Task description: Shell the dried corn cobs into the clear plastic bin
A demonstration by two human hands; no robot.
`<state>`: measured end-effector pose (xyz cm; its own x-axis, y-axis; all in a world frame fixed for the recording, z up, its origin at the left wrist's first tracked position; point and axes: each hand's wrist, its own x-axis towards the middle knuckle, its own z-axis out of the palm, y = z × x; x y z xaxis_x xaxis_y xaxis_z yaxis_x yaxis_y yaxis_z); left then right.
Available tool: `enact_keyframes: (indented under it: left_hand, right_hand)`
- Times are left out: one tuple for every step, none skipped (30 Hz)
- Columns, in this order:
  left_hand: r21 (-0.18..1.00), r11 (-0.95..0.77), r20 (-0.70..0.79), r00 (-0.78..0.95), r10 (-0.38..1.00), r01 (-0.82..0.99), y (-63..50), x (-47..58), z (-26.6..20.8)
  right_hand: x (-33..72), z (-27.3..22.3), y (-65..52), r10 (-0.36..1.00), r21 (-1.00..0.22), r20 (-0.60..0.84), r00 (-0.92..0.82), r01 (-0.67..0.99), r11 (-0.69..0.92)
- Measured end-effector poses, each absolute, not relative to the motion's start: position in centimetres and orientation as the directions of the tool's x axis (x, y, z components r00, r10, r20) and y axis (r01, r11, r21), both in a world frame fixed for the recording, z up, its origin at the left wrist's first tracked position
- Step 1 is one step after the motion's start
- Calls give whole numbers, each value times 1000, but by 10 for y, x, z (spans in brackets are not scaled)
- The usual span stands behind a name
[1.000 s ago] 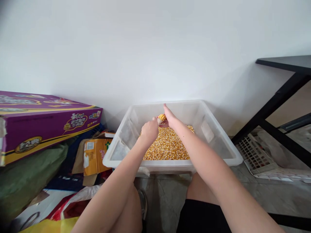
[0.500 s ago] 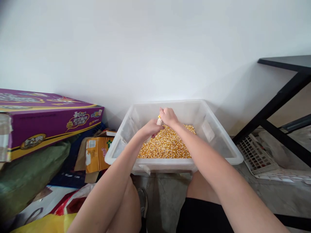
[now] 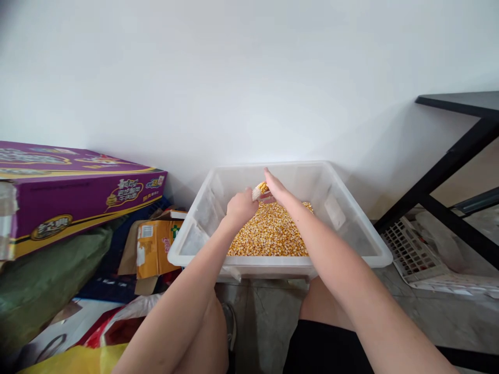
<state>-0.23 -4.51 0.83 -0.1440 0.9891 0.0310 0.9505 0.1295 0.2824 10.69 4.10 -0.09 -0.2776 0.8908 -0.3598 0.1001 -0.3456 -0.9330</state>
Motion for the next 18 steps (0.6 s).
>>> enact_keyframes:
  left_hand:
    - [259, 133, 40, -149, 988, 957, -46, 0, 8]
    - [240, 130, 52, -147, 988, 962, -46, 2, 7]
    - [225, 121, 66, -139, 988, 967, -47, 5, 7]
    - [215, 109, 76, -128, 989, 971, -47, 7, 6]
    - [213, 98, 81, -117, 990, 972, -47, 9, 5]
    - [221, 89, 82, -110, 991, 971, -47, 10, 4]
    - [240, 84, 80, -106, 991, 967, -46, 11, 3]
    - [271, 77, 77, -102, 992, 959, -45, 12, 2]
    - [312, 63, 78, -92, 993, 948, -44, 11, 2]
    - [361, 39, 84, -74, 994, 932, -42, 10, 2]
    - [416, 4, 92, -46, 995, 909, -41, 9, 2]
    - [475, -30, 90, -14, 996, 879, -39, 8, 2]
    - [537, -54, 73, 18, 997, 842, -38, 6, 2]
    - [601, -64, 44, 47, 998, 797, -37, 5, 3]
    - [665, -55, 5, 69, 998, 745, -37, 4, 4]
    - [728, -34, -37, 88, 995, 684, -37, 4, 4]
    - [788, -6, -75, 105, 992, 615, -38, 4, 5]
    - [842, 25, -105, 118, 987, 539, -39, 3, 7]
  right_hand:
    - [105, 0, 40, 885, -922, -385, -261, 81, -378]
    - [102, 1, 39, 883, -913, -406, -235, 68, -402]
    - [99, 0, 39, 887, -909, -415, -201, 65, -411]
    - [96, -1, 39, 899, -913, -408, -160, 78, -400]
    - [93, -2, 40, 916, -921, -384, -114, 109, -373]
    - [91, -4, 42, 936, -930, -347, -67, 154, -334]
    - [90, -7, 44, 956, -937, -292, -23, 208, -281]
    - [90, -9, 46, 975, -940, -222, 11, 263, -217]
    - [91, -11, 48, 989, -938, -142, 38, 314, -147]
    - [92, -13, 49, 997, -931, -57, 56, 357, -74]
    - [93, -15, 51, 998, -921, 30, 63, 389, 3]
    - [94, -15, 51, 993, -910, 108, 54, 408, 77]
    - [96, -16, 52, 985, -898, 170, 35, 418, 140]
    - [97, -16, 51, 977, -887, 215, 8, 421, 191]
    - [99, -15, 51, 969, -877, 247, -20, 422, 232]
    - [100, -15, 50, 961, -866, 272, -47, 424, 266]
    - [101, -14, 50, 953, -852, 296, -71, 431, 297]
    - [102, -14, 49, 943, -838, 319, -91, 439, 326]
